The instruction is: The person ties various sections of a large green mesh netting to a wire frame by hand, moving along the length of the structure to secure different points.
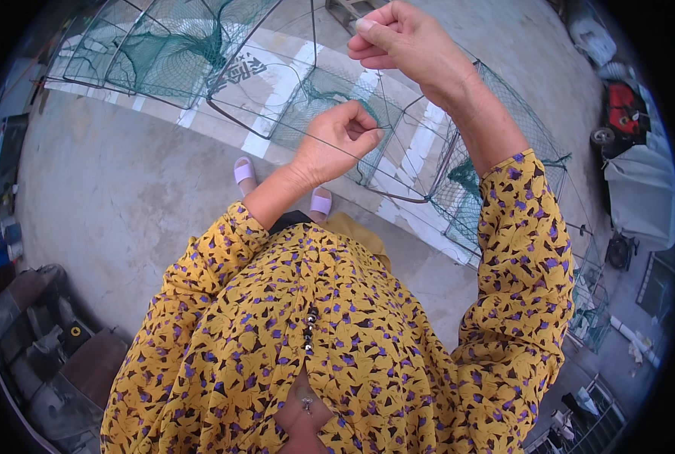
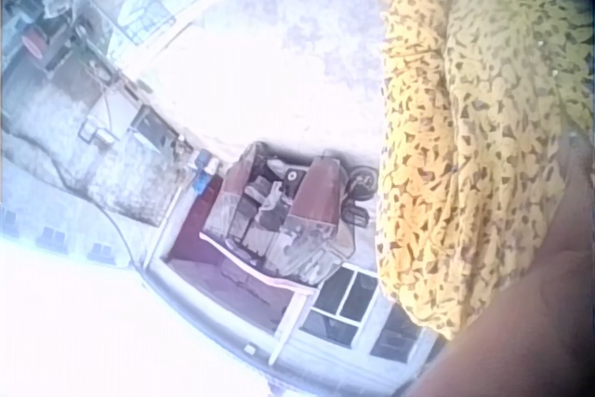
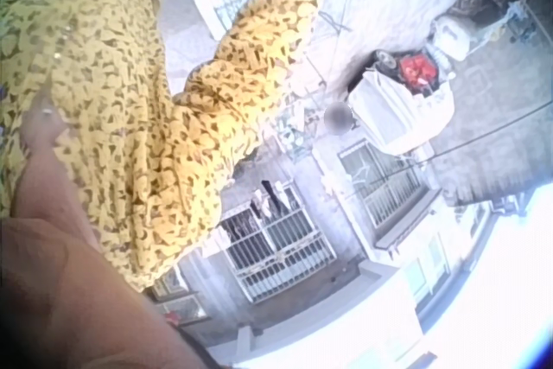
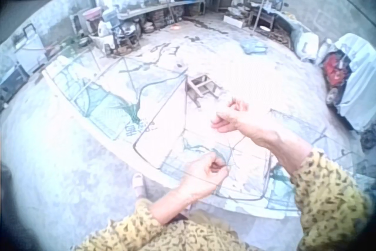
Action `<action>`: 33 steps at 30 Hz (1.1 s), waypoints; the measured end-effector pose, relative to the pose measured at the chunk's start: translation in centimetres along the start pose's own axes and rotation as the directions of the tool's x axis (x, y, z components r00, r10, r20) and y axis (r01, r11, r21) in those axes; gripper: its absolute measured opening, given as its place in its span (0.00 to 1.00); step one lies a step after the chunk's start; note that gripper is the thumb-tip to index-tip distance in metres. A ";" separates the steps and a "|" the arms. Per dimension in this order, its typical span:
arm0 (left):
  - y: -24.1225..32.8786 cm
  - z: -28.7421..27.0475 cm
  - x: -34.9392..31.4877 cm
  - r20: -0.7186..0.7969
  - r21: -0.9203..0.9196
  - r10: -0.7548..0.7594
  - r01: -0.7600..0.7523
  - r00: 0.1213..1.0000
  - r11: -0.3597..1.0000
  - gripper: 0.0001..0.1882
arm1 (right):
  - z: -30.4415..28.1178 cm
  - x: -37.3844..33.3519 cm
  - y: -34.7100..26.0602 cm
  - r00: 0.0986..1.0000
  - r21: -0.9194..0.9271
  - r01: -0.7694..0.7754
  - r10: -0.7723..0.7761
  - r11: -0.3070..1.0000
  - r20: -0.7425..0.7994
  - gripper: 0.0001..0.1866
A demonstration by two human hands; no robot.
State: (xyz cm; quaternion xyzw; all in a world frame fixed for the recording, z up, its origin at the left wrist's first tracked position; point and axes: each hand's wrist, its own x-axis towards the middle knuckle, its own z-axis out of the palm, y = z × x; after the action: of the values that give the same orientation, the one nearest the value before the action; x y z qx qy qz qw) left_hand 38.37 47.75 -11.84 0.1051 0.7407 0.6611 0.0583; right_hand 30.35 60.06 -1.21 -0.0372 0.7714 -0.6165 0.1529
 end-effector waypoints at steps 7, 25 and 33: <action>1.9 -0.2 0.6 0.004 0.085 -0.172 0.171 0.985 0.982 0.17 | 0.7 -0.2 -1.1 0.996 -0.091 0.083 -0.084 0.992 -0.013 0.12; -0.3 0.9 0.8 0.004 -0.545 -0.381 0.322 0.924 0.774 0.06 | 0.0 -4.5 -6.4 0.986 0.180 0.148 -0.159 0.973 0.048 0.09; 0.0 0.4 0.5 0.065 -0.701 -0.511 0.403 0.857 0.588 0.08 | -0.2 -3.6 -5.0 0.989 0.031 0.144 -0.144 0.989 -0.016 0.08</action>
State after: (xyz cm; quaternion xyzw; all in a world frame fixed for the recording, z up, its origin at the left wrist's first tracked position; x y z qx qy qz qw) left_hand 37.92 48.23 -11.83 -0.1666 0.4421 0.8565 0.2080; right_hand 33.00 59.97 4.33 -0.0861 0.7577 -0.6385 0.1033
